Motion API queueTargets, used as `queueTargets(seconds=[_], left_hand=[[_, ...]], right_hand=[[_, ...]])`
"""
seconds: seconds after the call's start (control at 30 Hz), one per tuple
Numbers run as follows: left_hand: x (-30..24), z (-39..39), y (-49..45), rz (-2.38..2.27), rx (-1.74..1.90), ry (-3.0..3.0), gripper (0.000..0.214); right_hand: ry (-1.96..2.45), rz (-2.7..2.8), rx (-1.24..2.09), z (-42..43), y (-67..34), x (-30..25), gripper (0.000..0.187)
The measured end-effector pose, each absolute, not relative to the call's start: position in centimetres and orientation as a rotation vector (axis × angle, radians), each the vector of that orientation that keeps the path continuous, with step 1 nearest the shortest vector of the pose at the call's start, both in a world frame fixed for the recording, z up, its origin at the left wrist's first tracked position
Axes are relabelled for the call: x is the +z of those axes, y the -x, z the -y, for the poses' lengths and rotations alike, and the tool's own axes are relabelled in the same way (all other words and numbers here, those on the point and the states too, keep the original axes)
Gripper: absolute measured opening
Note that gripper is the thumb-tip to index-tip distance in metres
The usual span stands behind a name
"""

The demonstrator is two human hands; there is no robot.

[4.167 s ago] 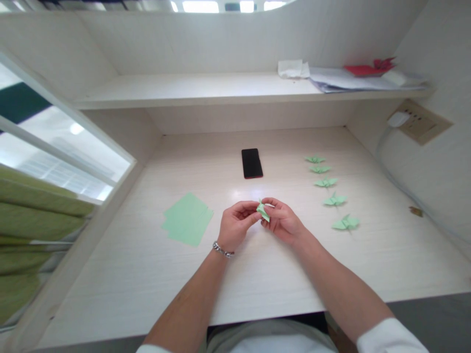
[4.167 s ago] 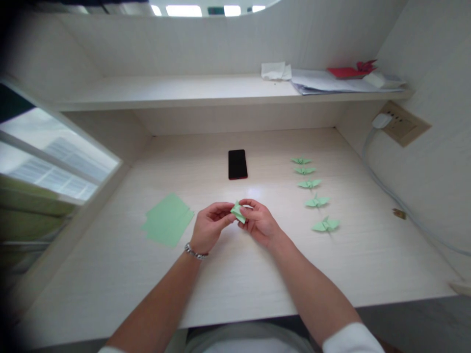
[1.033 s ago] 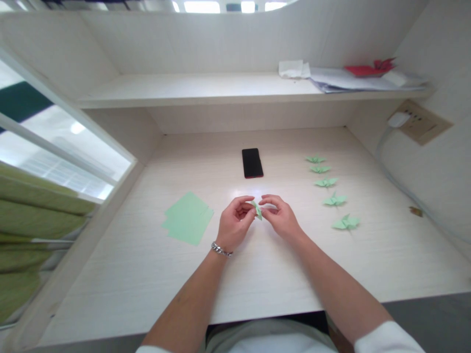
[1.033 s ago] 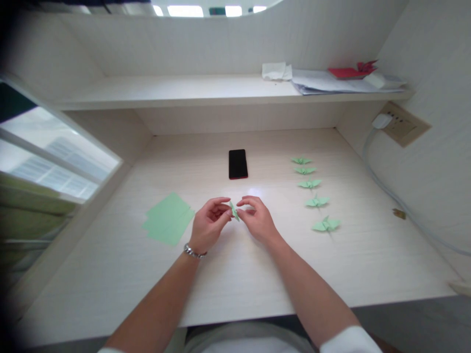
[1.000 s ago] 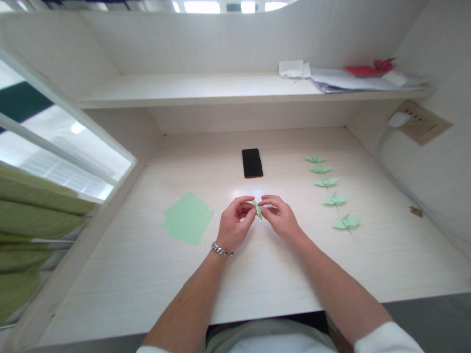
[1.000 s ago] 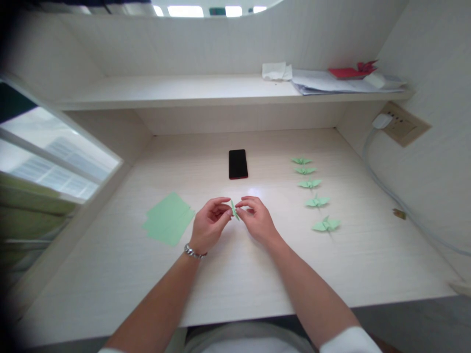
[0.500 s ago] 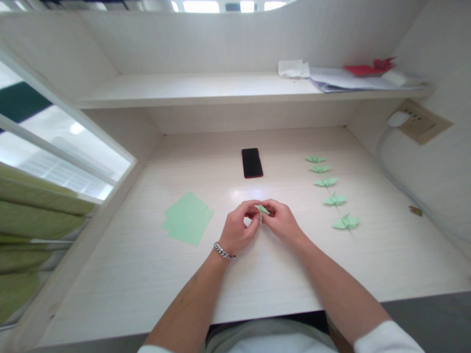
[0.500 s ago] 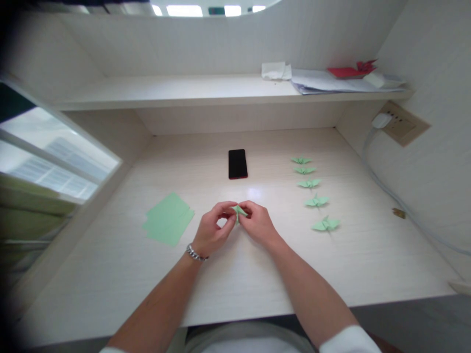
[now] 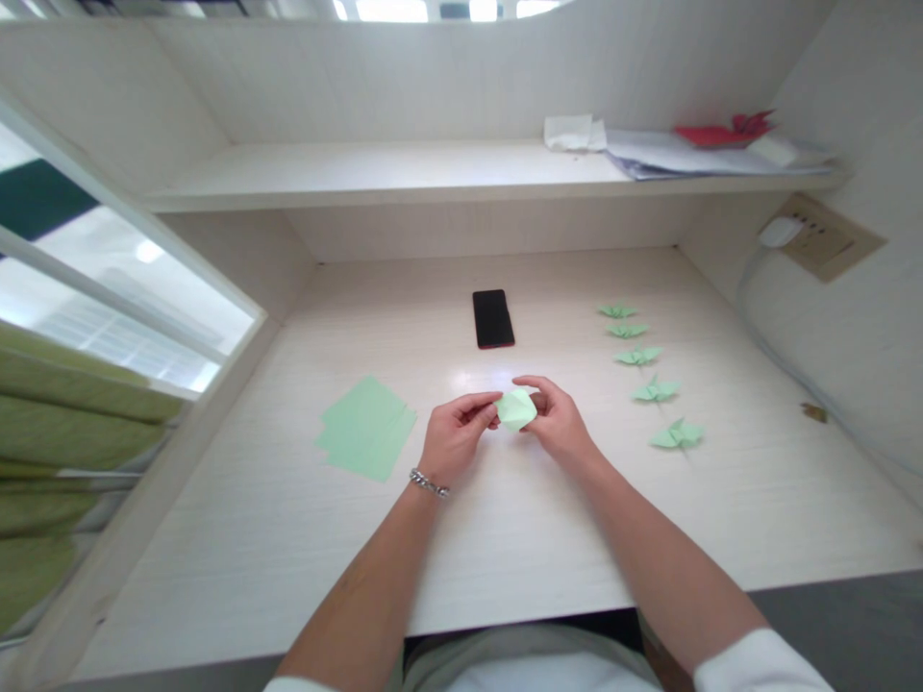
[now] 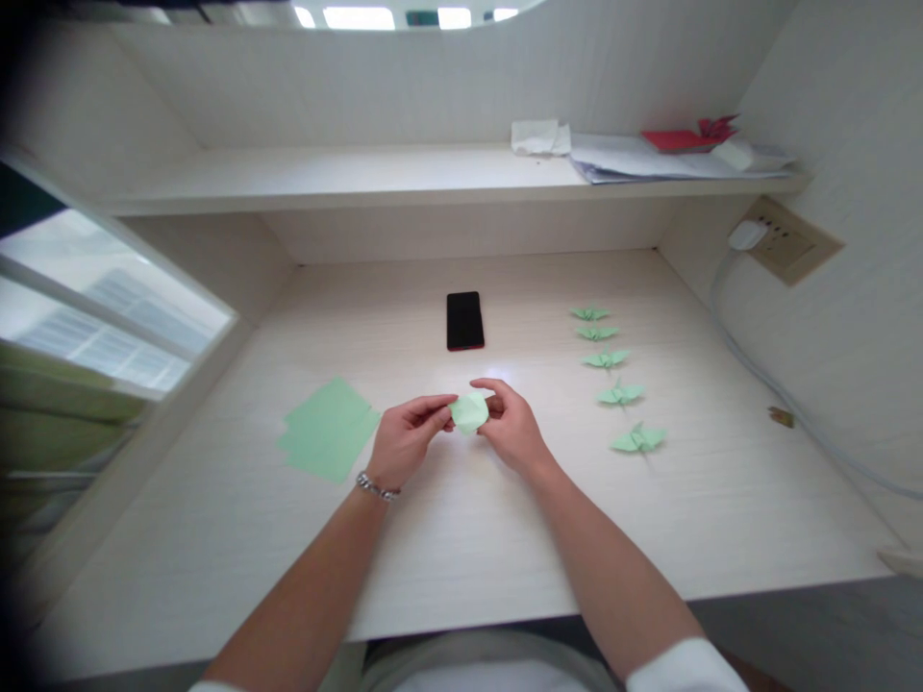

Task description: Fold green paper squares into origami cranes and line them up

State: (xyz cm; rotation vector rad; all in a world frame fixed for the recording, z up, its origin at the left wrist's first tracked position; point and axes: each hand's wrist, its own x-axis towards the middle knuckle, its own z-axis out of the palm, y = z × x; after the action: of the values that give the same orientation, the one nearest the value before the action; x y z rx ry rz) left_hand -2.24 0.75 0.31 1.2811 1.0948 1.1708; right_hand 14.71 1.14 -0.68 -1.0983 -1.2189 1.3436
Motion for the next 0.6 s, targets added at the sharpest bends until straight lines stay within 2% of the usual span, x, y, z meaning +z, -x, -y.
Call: queueTargets(seconds=[0.07,0.23,0.43,0.6], left_hand=[[0.3,-0.8,2.4,-1.090,1.148,-1.285,0.028],[0.0,-1.0,2.6,-1.057,1.097,-1.217,0.028],[-0.8,-1.0,2.5,-0.955,1.064,-1.100,0.028],[-0.8,-1.0,2.2,-0.922,1.054,-1.024,0.026]], right_hand=[[1.090,1.352,1.205,-1.0,-14.8,-0.6,0.048],[1.078,1.492,1.009,-0.8,-15.0,-0.4,0.027],[1.032,1.473,0.924,-0.6,-14.8,-0.2,0.020],[1.085,1.362,0.996,-0.3,-14.4,0.0,0.013]])
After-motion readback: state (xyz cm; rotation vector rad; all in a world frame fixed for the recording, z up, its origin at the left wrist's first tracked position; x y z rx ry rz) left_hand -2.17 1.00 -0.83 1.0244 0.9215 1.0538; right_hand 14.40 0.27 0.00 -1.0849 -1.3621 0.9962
